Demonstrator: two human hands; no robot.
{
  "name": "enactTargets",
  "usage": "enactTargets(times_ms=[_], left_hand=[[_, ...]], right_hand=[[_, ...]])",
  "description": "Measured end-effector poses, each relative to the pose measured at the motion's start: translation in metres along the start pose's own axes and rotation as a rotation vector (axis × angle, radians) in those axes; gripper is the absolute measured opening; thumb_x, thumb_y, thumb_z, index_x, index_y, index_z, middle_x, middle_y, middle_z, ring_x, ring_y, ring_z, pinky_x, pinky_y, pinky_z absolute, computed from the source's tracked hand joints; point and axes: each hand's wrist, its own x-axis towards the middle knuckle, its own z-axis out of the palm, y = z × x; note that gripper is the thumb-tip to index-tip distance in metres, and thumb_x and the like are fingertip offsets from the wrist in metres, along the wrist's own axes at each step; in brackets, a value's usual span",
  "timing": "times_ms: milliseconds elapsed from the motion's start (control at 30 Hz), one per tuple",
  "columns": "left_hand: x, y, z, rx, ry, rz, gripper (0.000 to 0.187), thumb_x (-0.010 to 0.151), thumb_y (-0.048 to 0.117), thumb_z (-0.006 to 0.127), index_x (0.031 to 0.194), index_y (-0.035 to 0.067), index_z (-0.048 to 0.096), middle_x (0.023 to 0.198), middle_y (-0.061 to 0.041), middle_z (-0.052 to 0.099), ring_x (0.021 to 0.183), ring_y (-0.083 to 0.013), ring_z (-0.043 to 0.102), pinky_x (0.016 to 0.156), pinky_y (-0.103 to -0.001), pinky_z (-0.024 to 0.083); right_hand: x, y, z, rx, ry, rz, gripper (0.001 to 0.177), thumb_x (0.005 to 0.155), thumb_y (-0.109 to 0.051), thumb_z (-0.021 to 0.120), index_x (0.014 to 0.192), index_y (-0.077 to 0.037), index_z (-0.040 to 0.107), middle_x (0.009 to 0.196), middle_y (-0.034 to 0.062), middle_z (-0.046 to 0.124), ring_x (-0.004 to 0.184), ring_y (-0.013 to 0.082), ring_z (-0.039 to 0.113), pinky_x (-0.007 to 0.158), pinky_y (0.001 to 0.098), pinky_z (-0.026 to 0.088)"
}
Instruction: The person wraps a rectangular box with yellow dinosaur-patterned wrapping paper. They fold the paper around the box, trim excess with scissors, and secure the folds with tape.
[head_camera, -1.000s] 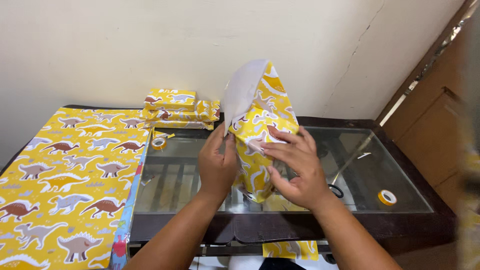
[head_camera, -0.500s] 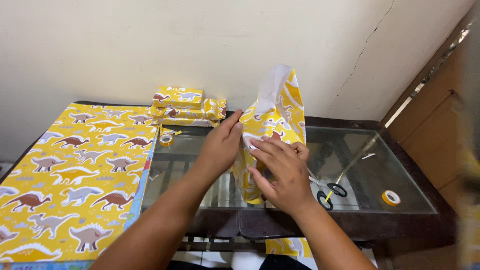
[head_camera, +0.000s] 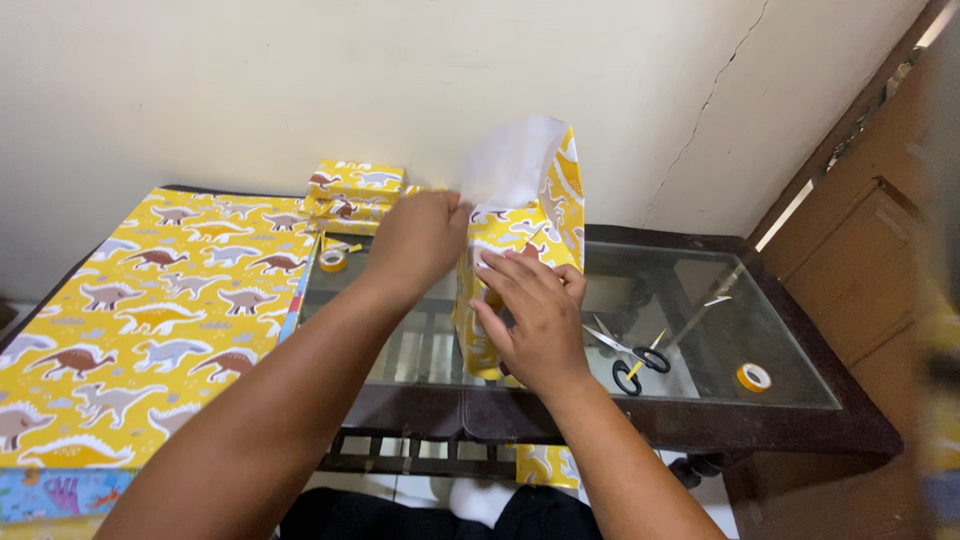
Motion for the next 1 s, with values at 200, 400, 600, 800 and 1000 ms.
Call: enactTargets(times_ms=[200,400,600,800,1000], left_hand=[[0.019,0.011,0.002,0.196,0.054,-0.025,0.030,0.087,0.033,0.069,0.081,0.004,0.076,0.083,-0.020,0.072,0.082,-0.0407,0.069,0.076,-0.051,0.054],[0.012,0.016,0.001,0.151,0.055,0.020,0.032,0.087,0.035,0.070,0.083,0.004,0.077,0.083,-0.019,0.073,0.081,-0.0392,0.070,0.075,-0.048,0.055],[-0.020,0.000,0.001,0.001,-0.040,0.180,0.031,0.093,0.027,0.061,0.111,0.005,0.073,0.104,-0.020,0.072,0.102,-0.0395,0.068,0.087,-0.048,0.053],[-0.034,-0.017,-0.007,0.080,-0.219,0.395,0.050,0.090,0.007,0.052,0.139,0.010,0.060,0.144,-0.012,0.059,0.142,-0.0392,0.043,0.105,-0.055,0.038],[-0.035,-0.015,-0.015,0.258,-0.166,0.669,0.061,0.074,0.008,0.069,0.134,0.005,0.060,0.143,-0.011,0.055,0.133,-0.0347,0.051,0.103,-0.054,0.038]], right_hand=[[0.002,-0.014,0.009,-0.088,0.030,0.069,0.037,0.086,-0.026,0.078,0.120,-0.013,0.069,0.132,0.0020,0.069,0.121,0.0201,0.062,0.099,0.0424,0.034],[0.002,-0.017,0.009,-0.098,0.041,0.075,0.038,0.086,-0.026,0.078,0.121,-0.014,0.069,0.132,0.0016,0.069,0.122,0.0203,0.061,0.100,0.0429,0.033],[-0.001,-0.013,0.011,-0.094,0.040,0.067,0.040,0.085,-0.027,0.078,0.121,-0.013,0.067,0.135,0.0025,0.068,0.125,0.0208,0.060,0.102,0.0435,0.033],[-0.003,-0.011,0.013,-0.071,0.061,0.067,0.040,0.086,-0.027,0.078,0.122,-0.013,0.068,0.135,0.0013,0.068,0.125,0.0204,0.060,0.102,0.0430,0.033],[-0.001,-0.012,0.009,-0.038,0.058,0.059,0.041,0.084,-0.025,0.078,0.122,-0.012,0.067,0.131,0.0029,0.068,0.124,0.0208,0.062,0.101,0.0423,0.033]])
